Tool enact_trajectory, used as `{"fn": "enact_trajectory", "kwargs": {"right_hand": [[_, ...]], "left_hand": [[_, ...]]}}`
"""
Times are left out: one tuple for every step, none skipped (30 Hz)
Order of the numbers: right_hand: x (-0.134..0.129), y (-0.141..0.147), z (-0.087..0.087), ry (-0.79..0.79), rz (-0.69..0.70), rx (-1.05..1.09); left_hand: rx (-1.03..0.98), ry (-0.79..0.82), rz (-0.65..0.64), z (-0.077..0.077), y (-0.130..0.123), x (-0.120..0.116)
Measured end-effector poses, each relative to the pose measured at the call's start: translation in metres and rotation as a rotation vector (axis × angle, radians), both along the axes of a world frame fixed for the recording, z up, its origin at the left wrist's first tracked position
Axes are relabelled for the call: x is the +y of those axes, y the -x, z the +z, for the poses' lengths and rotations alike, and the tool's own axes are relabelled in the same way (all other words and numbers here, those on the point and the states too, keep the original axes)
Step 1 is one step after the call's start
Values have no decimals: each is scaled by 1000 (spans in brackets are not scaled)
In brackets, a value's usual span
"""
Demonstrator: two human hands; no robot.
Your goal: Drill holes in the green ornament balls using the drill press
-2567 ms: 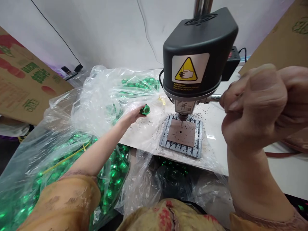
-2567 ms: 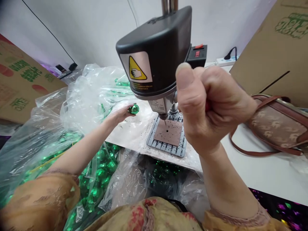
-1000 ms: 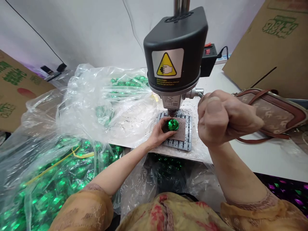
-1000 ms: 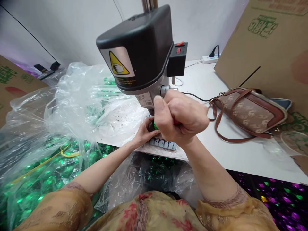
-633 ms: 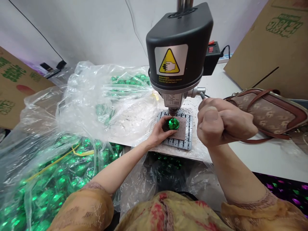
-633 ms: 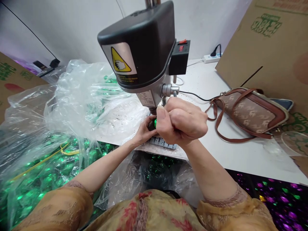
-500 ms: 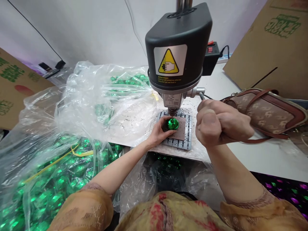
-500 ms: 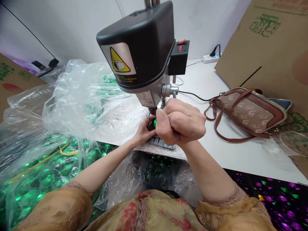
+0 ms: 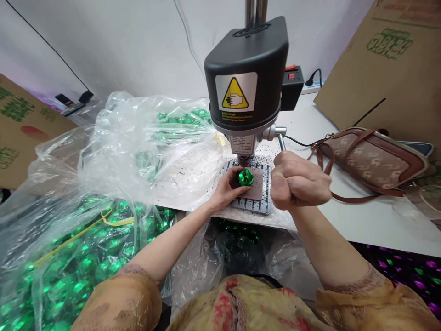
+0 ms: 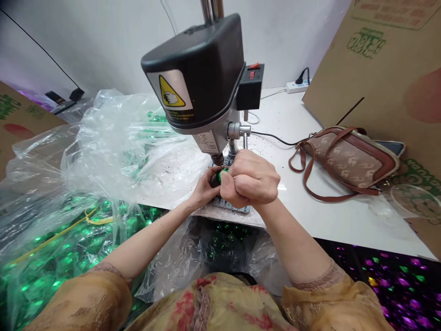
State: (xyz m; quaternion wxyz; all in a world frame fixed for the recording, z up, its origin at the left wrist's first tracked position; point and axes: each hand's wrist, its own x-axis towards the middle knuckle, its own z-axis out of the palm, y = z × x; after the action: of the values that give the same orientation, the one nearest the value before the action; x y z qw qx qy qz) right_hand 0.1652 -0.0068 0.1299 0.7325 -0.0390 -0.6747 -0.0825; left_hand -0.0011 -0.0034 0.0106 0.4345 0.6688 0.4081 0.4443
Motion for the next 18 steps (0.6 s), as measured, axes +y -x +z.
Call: {"fn": "enact_trajectory", "kwargs": {"right_hand": [[-1, 0, 0, 4, 4, -5], [-3, 1, 2, 19, 6, 3], [-5, 2, 6, 55, 4, 28], [-7, 4, 11, 105, -3, 68], [-9, 5, 19, 170, -9, 121], [-10, 7, 28, 265, -23, 180], [-10, 9, 38, 332, -25, 224], [-10, 10, 48, 414, -14, 275], [-8, 11, 57, 464, 5, 296], [-6, 12, 64, 495, 2, 306], [-4, 12, 70, 525, -11, 325], [-2, 12, 73, 534, -14, 332], [-1, 12, 74, 531, -11, 338], [0, 12, 75, 523, -1, 341], [0, 12, 74, 517, 14, 340], [0, 12, 73, 510, 31, 340], [-1, 13, 72, 498, 42, 346], [-2, 13, 71, 501, 44, 351]], "left_hand": [[-6, 2, 0, 1, 0, 0], [-13, 5, -1, 1, -1, 1], [-20, 10, 0, 3, -2, 1], [-23, 17, 4, 5, -2, 2], [-18, 20, 16, 7, -3, 1], [-2, 17, 44, 9, -4, 0], [28, 6, 94, 10, -5, -3], [71, -15, 167, 12, -4, -8], [123, -45, 249, 12, -4, -15], [180, -84, 309, 11, -2, -24], [238, -138, 315, 8, 1, -34], [304, -212, 255, 4, 5, -46], [379, -308, 124, -1, 9, -59], [474, -429, -56, -6, 15, -71], [594, -557, -231, -11, 20, -82], [730, -676, -376, -16, 26, -92], [868, -773, -475, -19, 31, -99], [991, -839, -534, -21, 36, -105]]}}
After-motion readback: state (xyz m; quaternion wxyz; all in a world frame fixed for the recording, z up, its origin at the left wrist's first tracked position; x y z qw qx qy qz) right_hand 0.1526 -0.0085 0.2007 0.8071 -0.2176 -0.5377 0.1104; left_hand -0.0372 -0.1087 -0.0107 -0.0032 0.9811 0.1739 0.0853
